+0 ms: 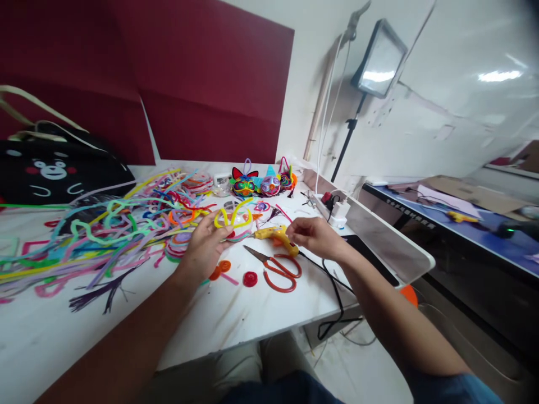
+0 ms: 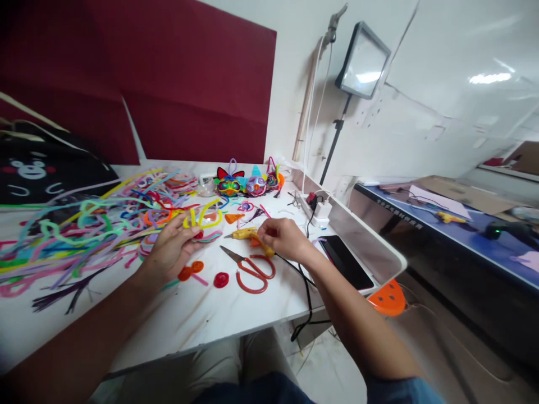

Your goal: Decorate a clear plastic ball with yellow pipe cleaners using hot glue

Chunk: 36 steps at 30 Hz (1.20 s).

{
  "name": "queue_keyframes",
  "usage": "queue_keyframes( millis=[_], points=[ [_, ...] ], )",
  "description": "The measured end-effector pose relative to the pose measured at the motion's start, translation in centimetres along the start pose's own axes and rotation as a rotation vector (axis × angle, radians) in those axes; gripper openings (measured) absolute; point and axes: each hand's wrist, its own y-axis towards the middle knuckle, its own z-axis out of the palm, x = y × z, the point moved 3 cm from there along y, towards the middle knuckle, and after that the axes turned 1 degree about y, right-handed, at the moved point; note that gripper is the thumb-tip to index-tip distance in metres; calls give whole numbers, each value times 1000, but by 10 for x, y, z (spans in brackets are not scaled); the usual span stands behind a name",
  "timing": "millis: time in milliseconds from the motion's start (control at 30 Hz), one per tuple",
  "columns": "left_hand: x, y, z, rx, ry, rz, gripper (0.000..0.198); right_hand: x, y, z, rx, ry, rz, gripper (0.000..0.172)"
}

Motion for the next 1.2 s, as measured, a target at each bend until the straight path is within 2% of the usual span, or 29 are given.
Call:
queue_keyframes(
  millis=[300, 600, 967, 1067, 1200],
  points=[
    [3, 2, -1, -8, -10, 3, 52, 11, -41, 32, 128, -323, -21, 9],
    [2, 0, 1, 8, -9, -22, 56, 8, -37, 67, 220, -618, -82, 17],
    [3, 0, -1, 21, -26, -18, 57, 20, -28, 68, 319, -693, 68, 19],
    [2, 0, 0, 8, -20, -22, 56, 18, -28, 69, 298, -677, 71, 25],
    [1, 0, 1, 3, -3, -23, 56, 11, -30, 60, 215, -603, 49, 18]
  ],
)
